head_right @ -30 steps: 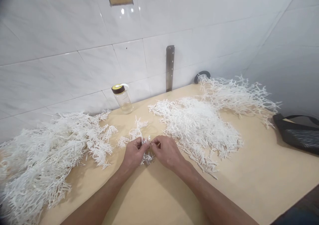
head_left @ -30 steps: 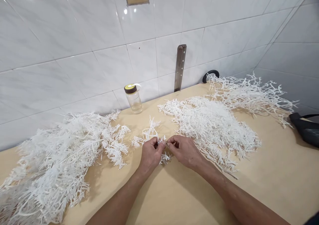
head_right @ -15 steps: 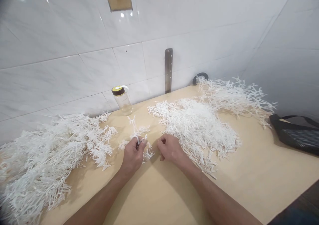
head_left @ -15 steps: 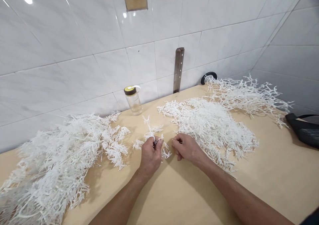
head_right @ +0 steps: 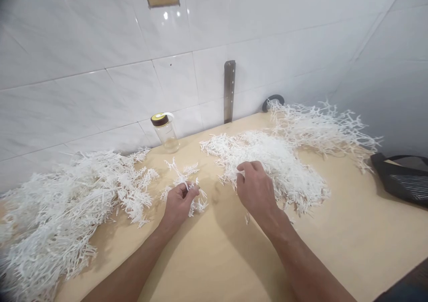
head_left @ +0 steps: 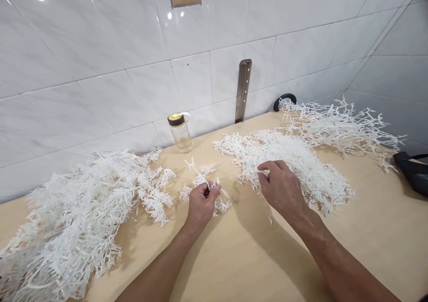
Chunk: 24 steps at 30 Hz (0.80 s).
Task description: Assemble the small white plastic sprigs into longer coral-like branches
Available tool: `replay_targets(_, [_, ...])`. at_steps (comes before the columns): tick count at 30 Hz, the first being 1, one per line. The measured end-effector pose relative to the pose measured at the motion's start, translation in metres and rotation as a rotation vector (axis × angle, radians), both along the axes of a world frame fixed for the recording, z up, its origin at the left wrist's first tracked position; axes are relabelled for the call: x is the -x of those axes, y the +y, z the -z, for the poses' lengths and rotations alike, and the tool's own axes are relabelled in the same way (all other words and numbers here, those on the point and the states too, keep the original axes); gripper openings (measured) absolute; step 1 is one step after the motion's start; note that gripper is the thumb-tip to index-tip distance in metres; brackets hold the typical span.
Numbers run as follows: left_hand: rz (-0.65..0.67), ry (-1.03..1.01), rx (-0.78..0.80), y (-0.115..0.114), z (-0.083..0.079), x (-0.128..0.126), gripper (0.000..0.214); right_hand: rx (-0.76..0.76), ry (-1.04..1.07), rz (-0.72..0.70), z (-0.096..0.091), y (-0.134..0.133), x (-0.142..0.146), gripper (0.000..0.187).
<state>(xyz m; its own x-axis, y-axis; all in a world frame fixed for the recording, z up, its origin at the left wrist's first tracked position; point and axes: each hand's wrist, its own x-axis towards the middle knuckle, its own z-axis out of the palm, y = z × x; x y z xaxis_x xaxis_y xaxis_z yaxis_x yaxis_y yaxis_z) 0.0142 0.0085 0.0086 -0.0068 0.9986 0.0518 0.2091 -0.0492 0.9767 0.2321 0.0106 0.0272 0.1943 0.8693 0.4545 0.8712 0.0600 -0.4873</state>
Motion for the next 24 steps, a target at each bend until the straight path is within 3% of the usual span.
replay_targets(2, [-0.004, 0.014, -0.006, -0.001, -0.001, -0.001, 0.033, -0.007, 0.101, -0.051, -0.004, -0.002, 0.006, 0.016])
replay_targets(6, [0.005, 0.026, -0.031, -0.002, -0.004, -0.003, 0.033, 0.245, 0.340, -0.337, -0.007, -0.010, 0.032, 0.023])
replay_targets(10, [0.022, 0.055, -0.053, -0.004, -0.003, -0.005, 0.032, 0.352, 0.433, -0.442, -0.003, -0.017, 0.053, 0.023])
replay_targets(16, [0.054, 0.154, -0.081, -0.004, -0.001, -0.005, 0.033, 0.340, 0.405, -0.458, 0.001, -0.018, 0.055, 0.018])
replay_targets(24, [0.076, 0.275, -0.198, -0.007, -0.001, -0.005, 0.029, 0.263, 0.181, -0.432, 0.006, -0.019, 0.059, 0.021])
